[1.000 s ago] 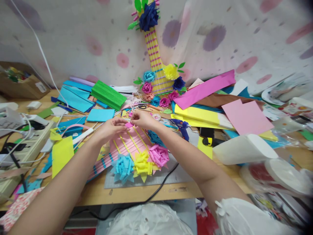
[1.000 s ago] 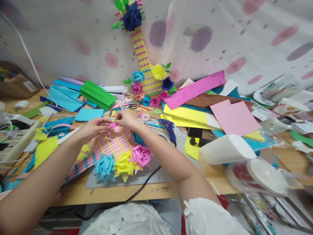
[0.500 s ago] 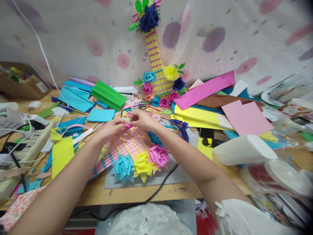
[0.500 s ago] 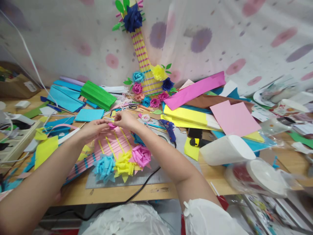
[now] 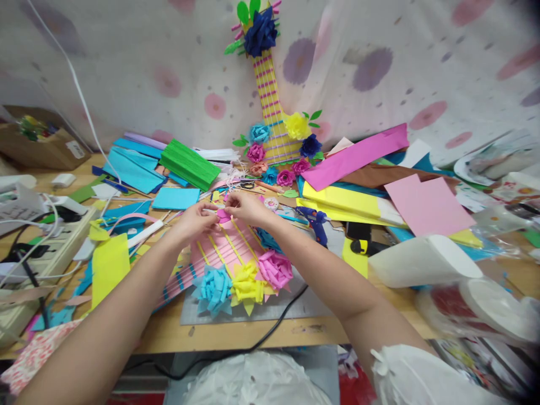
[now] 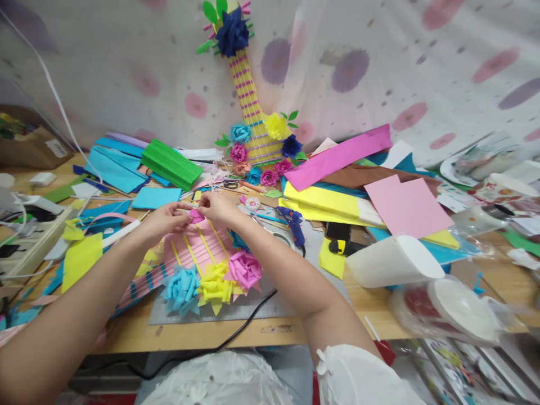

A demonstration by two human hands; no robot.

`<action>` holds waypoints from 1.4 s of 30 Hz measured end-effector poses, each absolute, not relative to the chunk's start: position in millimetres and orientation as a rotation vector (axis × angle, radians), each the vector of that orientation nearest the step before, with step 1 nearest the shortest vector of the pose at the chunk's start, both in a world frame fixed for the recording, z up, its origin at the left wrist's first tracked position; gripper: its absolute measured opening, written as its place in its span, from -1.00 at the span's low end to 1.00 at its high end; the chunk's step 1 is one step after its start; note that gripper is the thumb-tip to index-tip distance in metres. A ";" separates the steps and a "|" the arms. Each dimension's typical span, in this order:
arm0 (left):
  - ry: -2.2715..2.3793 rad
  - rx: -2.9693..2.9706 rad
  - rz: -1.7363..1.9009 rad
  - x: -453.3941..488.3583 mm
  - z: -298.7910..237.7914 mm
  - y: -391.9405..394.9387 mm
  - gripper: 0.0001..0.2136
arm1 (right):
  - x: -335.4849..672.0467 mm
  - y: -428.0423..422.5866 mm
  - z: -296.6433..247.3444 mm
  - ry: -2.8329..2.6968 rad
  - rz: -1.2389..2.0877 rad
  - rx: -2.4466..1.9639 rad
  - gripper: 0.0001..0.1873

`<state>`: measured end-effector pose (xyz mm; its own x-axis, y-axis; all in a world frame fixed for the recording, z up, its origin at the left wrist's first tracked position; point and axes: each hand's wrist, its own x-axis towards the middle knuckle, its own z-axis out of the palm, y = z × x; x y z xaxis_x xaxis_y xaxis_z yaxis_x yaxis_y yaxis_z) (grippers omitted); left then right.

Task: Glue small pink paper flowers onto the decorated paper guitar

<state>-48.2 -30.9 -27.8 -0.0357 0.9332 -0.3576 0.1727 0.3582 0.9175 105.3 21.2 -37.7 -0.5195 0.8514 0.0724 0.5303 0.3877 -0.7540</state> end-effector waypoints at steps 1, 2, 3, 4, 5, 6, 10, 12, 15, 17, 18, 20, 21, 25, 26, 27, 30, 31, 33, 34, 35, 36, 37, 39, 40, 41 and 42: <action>1.520 1.074 0.836 -49.2 -30.3 -29.5 -0.68 | 105.9 21.6 -37.4 -2.197 0.942 -1.199 -0.95; 1.550 1.100 0.830 -50.5 -33.9 -27.7 -0.67 | 106.5 22.1 -37.0 -2.193 0.929 -1.215 -0.96; 1.576 1.129 0.830 -51.8 -38.1 -25.7 -0.67 | 107.2 22.5 -36.7 -2.188 0.914 -1.235 -0.96; 1.607 1.155 0.837 -53.0 -42.8 -23.7 -0.65 | 107.9 22.9 -36.4 -2.182 0.898 -1.257 -0.95; 1.638 1.213 0.834 -53.9 -47.4 -21.9 -0.65 | 108.7 23.1 -36.3 -2.176 0.884 -1.277 -0.94; 1.670 1.272 0.839 -54.4 -51.6 -20.5 -0.66 | 109.5 23.2 -36.3 -2.170 0.872 -1.294 -0.92; 1.813 1.568 0.742 -50.9 -58.0 -21.0 -0.74 | 113.7 22.8 -38.1 -2.169 0.836 -1.293 -0.86; 1.858 1.731 0.652 -47.2 -55.7 -24.0 -0.80 | 116.1 23.0 -39.8 -2.173 0.830 -1.266 -0.85; 1.864 1.847 0.551 -43.9 -51.5 -27.6 -0.85 | 118.5 24.1 -41.7 -2.176 0.844 -1.252 -0.84; 1.870 1.844 0.543 -44.9 -51.0 -27.4 -0.85 | 119.3 24.8 -42.0 -2.174 0.862 -1.255 -0.86; 1.876 1.822 0.565 -46.3 -51.7 -26.5 -0.84 | 119.4 25.0 -41.8 -2.173 0.872 -1.254 -0.87; 1.862 1.722 0.684 -49.9 -54.0 -23.6 -0.80 | 119.4 24.8 -41.0 -2.174 0.885 -1.254 -0.89; 1.826 1.634 0.781 -51.5 -55.2 -21.9 -0.78 | 119.2 24.5 -40.5 -2.175 0.886 -1.255 -0.89; 1.502 1.284 1.071 -51.8 -55.7 -19.4 -0.70 | 116.6 22.9 -39.1 -2.181 0.873 -1.293 -0.90; 1.443 1.247 1.070 -50.5 -54.3 -20.2 -0.64 | 115.4 22.6 -39.2 -2.182 0.875 -1.298 -0.91; 1.419 1.221 1.067 -49.1 -52.4 -21.5 -0.59 | 114.2 22.4 -39.4 -2.182 0.880 -1.298 -0.91; 1.428 1.169 1.069 -46.0 -45.6 -25.8 -0.50 | 110.4 22.4 -40.5 -2.169 0.903 -1.275 -0.90; 1.437 1.152 1.070 -45.8 -43.5 -26.9 -0.50 | 109.4 22.4 -40.7 -2.161 0.912 -1.271 -0.89; 1.462 1.121 1.066 -46.9 -40.4 -28.4 -0.51 | 108.0 22.2 -40.6 -2.145 0.927 -1.274 -0.87; 1.482 1.114 1.063 -48.0 -39.7 -28.8 -0.53 | 107.6 22.0 -40.1 -2.141 0.935 -1.277 -0.88; 1.508 1.115 1.063 -49.6 -39.7 -28.9 -0.55 | 107.3 21.6 -39.5 -2.141 0.941 -1.278 -0.88; 1.537 1.122 1.066 -51.3 -40.3 -28.8 -0.58 | 107.1 21.1 -38.7 -2.143 0.944 -1.281 -0.89; 1.565 1.130 1.067 -53.4 -41.4 -28.5 -0.61 | 107.0 20.6 -37.8 -2.147 0.941 -1.287 -0.89; 1.608 1.146 1.053 -58.0 -44.1 -27.7 -0.65 | 106.6 19.4 -36.0 -2.167 0.912 -1.311 -0.89; 1.622 1.147 1.047 -60.6 -45.1 -27.3 -0.67 | 106.3 18.8 -35.2 -2.181 0.886 -1.329 -0.90; 1.637 1.146 1.044 -63.3 -45.3 -27.0 -0.69 | 105.7 18.2 -34.5 -2.198 0.855 -1.350 -0.90; 1.652 1.148 1.042 -66.2 -44.8 -26.8 -0.72 | 104.8 17.6 -34.1 -2.220 0.824 -1.372 -0.91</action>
